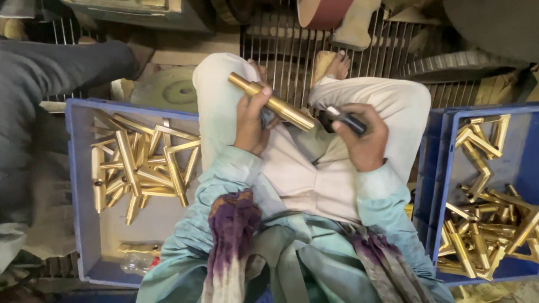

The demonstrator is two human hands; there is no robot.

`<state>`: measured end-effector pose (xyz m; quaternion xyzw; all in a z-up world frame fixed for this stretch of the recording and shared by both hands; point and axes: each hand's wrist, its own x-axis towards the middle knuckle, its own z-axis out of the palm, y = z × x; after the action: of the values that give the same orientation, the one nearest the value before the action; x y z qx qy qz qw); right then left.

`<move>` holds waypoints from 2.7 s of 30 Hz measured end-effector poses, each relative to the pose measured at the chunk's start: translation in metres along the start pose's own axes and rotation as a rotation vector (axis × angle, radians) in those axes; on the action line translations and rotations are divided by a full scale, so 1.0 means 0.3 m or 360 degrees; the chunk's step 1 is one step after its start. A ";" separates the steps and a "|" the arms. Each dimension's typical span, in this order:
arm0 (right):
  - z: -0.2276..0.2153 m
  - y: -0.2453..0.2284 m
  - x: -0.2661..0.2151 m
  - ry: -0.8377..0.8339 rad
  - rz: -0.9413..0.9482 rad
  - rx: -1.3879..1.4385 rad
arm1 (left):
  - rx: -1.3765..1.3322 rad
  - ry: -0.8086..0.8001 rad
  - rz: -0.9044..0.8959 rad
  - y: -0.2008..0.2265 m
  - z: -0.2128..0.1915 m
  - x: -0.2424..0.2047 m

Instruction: The person sits on the floor and repeatedly picks up brass-colored metal parts from a blue crate. They hold each part against a rotating grinding wheel to polish it, then place the finished part into a second blue crate. The process is repeated for multiple parts.

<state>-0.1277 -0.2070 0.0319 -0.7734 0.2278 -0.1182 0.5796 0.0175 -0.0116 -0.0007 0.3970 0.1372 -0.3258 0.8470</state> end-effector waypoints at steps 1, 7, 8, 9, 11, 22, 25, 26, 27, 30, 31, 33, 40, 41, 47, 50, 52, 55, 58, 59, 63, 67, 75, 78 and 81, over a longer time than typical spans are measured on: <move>0.010 -0.002 -0.006 -0.0024 0.0010 0.0062 | -0.0026 -0.0041 0.0006 0.005 0.001 0.005; 0.042 -0.014 -0.012 -0.0136 -0.0265 0.0287 | -0.0164 -0.0096 0.0044 0.016 -0.001 0.008; 0.044 -0.013 -0.010 -0.0143 -0.0273 0.0273 | -0.0178 -0.0111 0.0054 0.016 -0.003 0.010; 0.045 -0.013 -0.008 -0.0149 -0.0281 0.0260 | -0.0192 -0.0126 0.0064 0.015 -0.005 0.012; 0.046 -0.012 -0.014 -0.0149 -0.0277 0.0267 | -0.0208 -0.0123 0.0064 0.010 -0.008 0.008; 0.050 -0.024 -0.013 -0.0083 -0.0388 0.0041 | -0.0207 -0.0092 0.0096 0.009 -0.002 0.013; 0.054 -0.017 -0.011 -0.0106 -0.0363 0.0106 | -0.0210 -0.0140 0.0121 0.009 -0.004 0.012; 0.056 -0.014 -0.011 -0.0111 -0.0355 0.0137 | -0.0211 -0.0131 0.0117 0.009 -0.005 0.012; 0.060 -0.012 -0.012 -0.0116 -0.0346 0.0169 | -0.0212 -0.0123 0.0112 0.009 -0.005 0.012; 0.069 -0.004 -0.013 -0.0126 -0.0313 0.0199 | -0.0207 -0.0100 0.0109 0.007 -0.006 0.014; 0.071 -0.002 -0.014 -0.0129 -0.0298 0.0199 | -0.0204 -0.0092 0.0107 0.005 -0.007 0.014; 0.074 -0.001 -0.015 -0.0131 -0.0318 0.0177 | -0.0174 -0.0075 0.0097 0.000 -0.008 0.013; 0.090 -0.019 -0.027 -0.0051 -0.0188 -0.0047 | -0.0156 -0.0064 0.0113 -0.001 -0.002 0.011; 0.093 -0.019 -0.028 -0.0070 -0.0099 -0.0015 | -0.0143 -0.0062 0.0126 -0.001 -0.001 0.012; 0.098 0.011 -0.024 -0.0253 0.0413 0.0300 | -0.0068 -0.0046 0.0173 -0.005 -0.007 0.000; 0.082 0.040 -0.003 -0.0349 0.0546 0.0483 | -0.0045 -0.0055 0.0179 -0.005 0.001 0.007; 0.069 0.060 0.004 -0.0408 0.0676 0.0705 | -0.0030 -0.0076 0.0176 -0.005 0.006 0.006; 0.046 0.087 0.012 -0.0337 0.0777 0.1035 | 0.0113 -0.0149 0.0157 0.000 0.015 -0.009; -0.007 0.106 0.008 -0.0157 0.0834 0.1167 | 0.0596 -0.0490 0.0486 0.012 0.015 -0.042; -0.029 0.109 0.004 -0.0159 0.0750 0.1200 | 0.0572 -0.0530 0.0439 0.019 0.014 -0.054; -0.131 0.093 -0.038 -0.0144 0.0458 0.1269 | 0.0298 -0.0656 0.0234 0.059 0.011 -0.104; -0.201 0.055 -0.087 -0.0124 0.0318 0.1252 | 0.0044 -0.0840 0.0206 0.115 0.023 -0.123; -0.214 -0.007 -0.137 -0.0122 0.0342 0.1001 | 0.0607 -0.0567 0.0237 0.183 0.081 -0.151; -0.206 -0.028 -0.125 -0.0149 0.0309 0.0849 | 0.0847 -0.0503 0.0277 0.206 0.070 -0.166; -0.208 -0.072 -0.099 -0.0172 0.0324 0.0562 | 0.0882 -0.0586 0.0364 0.209 0.060 -0.166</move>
<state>-0.1768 -0.2401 0.0736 -0.6380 0.2492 -0.0554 0.7265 0.0211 0.0266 0.0720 0.5591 -0.1569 -0.3197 0.7487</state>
